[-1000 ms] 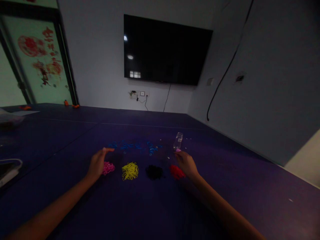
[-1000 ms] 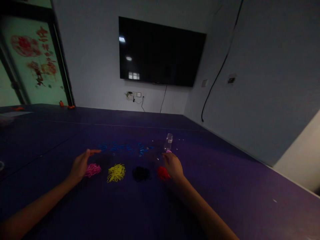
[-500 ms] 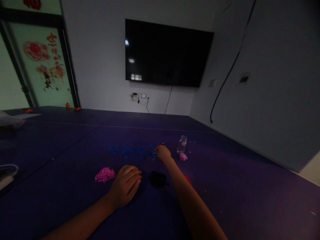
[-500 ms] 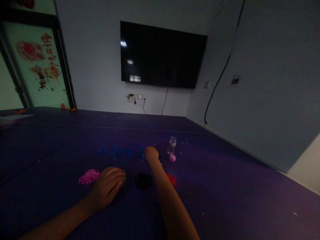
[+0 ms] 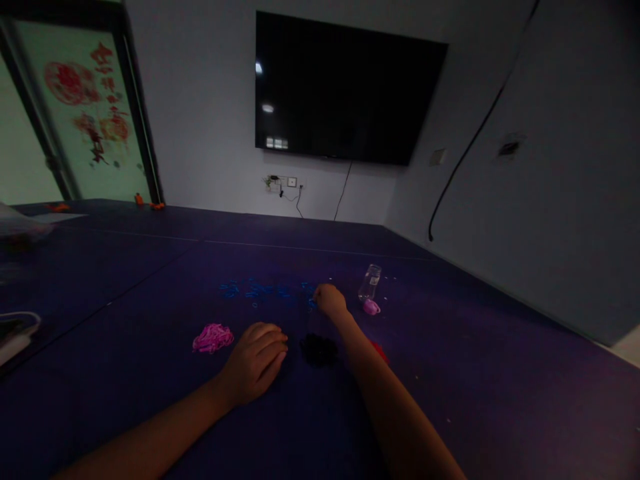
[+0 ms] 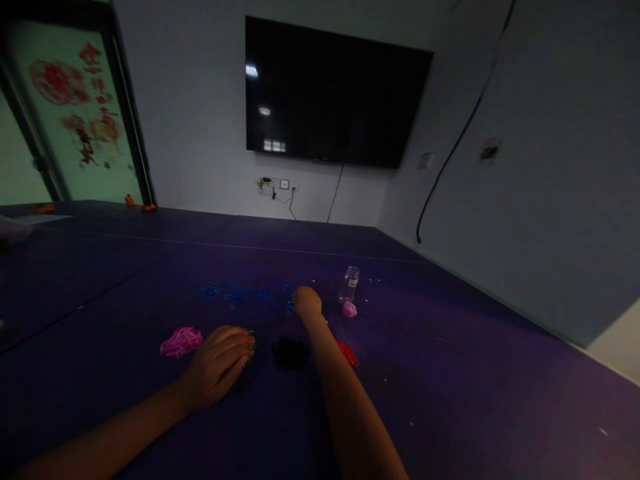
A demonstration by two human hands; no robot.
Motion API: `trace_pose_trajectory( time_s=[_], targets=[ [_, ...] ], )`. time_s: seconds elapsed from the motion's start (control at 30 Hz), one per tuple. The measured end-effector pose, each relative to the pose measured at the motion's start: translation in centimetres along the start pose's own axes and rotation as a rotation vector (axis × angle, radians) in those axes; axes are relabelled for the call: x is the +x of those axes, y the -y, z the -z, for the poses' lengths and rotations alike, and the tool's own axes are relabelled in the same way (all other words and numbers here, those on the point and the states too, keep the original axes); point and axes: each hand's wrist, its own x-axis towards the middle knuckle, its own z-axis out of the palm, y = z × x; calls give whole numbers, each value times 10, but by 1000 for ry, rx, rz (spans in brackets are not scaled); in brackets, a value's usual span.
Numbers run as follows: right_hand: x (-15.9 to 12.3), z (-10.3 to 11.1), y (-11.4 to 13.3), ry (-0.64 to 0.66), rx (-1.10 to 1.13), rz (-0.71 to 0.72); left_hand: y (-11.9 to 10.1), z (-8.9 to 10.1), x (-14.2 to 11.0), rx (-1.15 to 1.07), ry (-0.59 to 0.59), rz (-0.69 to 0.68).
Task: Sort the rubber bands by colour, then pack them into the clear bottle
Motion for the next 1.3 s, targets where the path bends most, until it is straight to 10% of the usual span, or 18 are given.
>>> trace_pose_trajectory(
  time_s=[0.8,1.3],
  targets=[
    [-4,-3,4,-7,-117,136,2,-1,-1,-25,27,12],
    [16,-3,-8,-132,375,47,3,-2,-1,-27,28,3]
  ],
)
